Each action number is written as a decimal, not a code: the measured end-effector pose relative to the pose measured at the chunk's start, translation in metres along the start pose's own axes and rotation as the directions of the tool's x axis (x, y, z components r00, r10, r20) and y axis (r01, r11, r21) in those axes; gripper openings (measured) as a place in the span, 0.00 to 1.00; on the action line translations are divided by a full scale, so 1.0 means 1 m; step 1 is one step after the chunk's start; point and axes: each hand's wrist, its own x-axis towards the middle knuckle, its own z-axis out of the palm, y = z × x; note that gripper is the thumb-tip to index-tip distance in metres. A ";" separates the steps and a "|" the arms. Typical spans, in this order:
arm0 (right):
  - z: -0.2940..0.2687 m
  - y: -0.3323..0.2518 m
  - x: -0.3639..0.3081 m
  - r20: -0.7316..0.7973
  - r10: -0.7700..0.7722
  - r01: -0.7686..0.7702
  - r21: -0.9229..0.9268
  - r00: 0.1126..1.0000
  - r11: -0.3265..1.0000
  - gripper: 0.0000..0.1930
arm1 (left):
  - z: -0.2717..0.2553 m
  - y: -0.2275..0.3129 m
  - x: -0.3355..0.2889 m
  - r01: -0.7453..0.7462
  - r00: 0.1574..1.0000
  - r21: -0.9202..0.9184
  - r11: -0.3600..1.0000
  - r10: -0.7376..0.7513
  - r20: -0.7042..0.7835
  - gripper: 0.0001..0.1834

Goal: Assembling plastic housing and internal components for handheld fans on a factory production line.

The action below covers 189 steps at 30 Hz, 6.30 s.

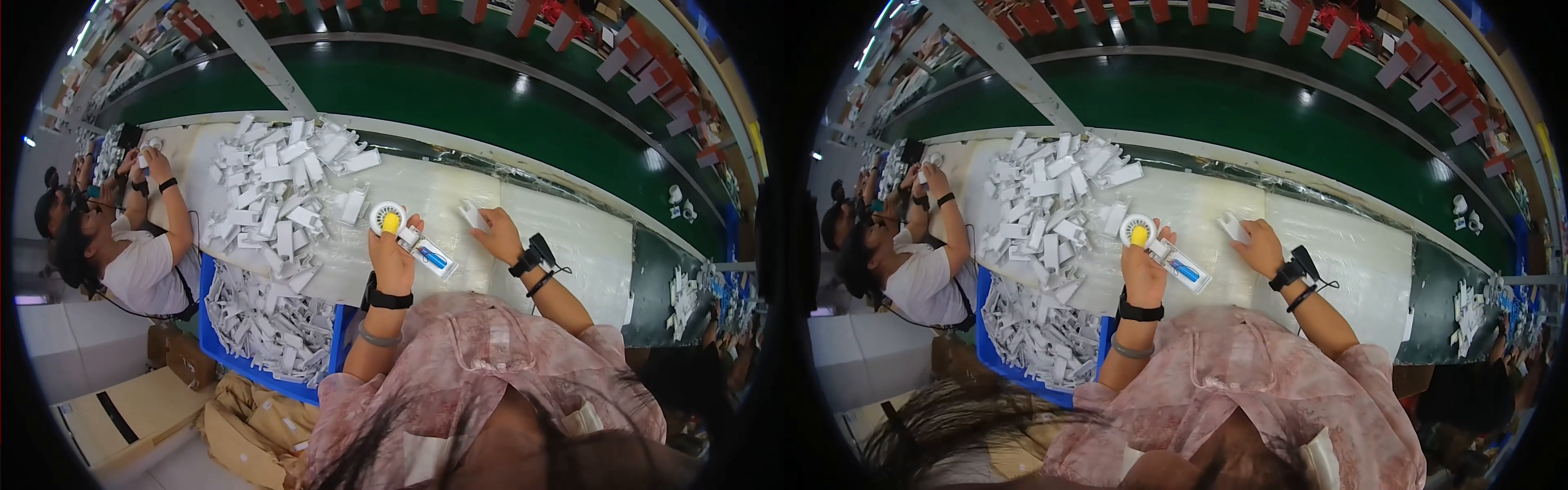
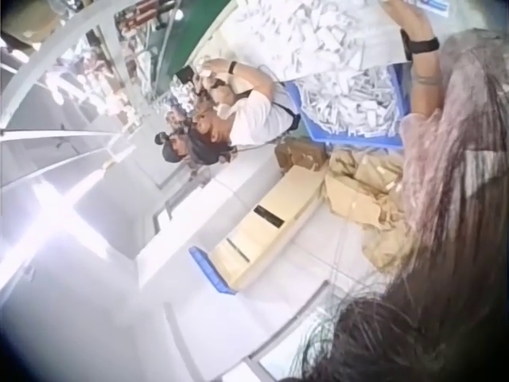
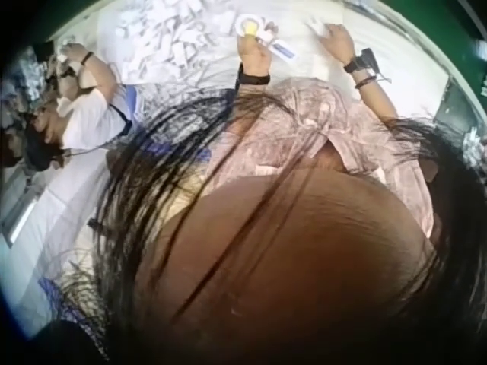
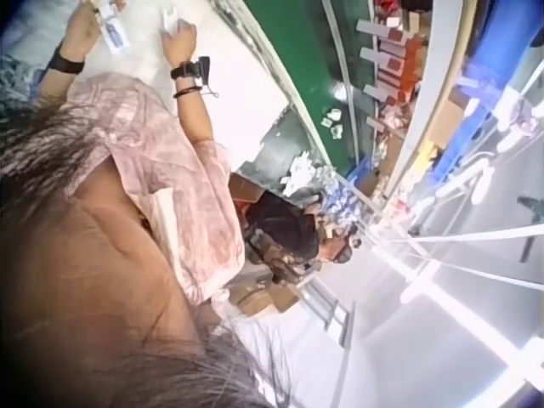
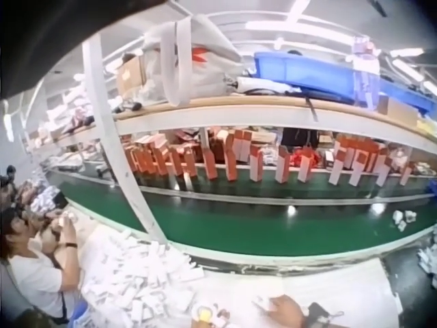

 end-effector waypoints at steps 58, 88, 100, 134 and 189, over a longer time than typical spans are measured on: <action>-0.038 -0.089 -0.028 0.667 -0.053 -0.670 0.740 0.743 -0.060 0.19 | 0.019 -0.001 0.000 -0.186 0.981 0.150 0.971 0.175 0.084 0.29; -0.074 -0.108 -0.044 0.379 -0.007 -0.361 0.887 0.925 0.287 0.15 | 0.045 0.000 -0.014 -0.242 0.924 0.082 0.967 0.204 0.323 0.25; -0.076 -0.096 -0.051 0.173 0.056 -0.181 0.894 0.983 0.411 0.16 | 0.049 -0.001 -0.014 0.094 0.927 0.173 0.980 -0.150 0.344 0.20; -0.115 0.232 -0.021 -0.352 0.538 -0.267 0.587 0.766 0.764 0.08 | 0.139 -0.089 0.239 -0.402 0.895 0.789 0.465 0.017 0.446 0.27; -0.061 0.010 -0.075 0.353 0.240 -0.386 0.916 0.904 0.106 0.15 | 0.054 -0.075 -0.027 -0.708 0.602 0.686 0.171 -0.362 0.712 0.29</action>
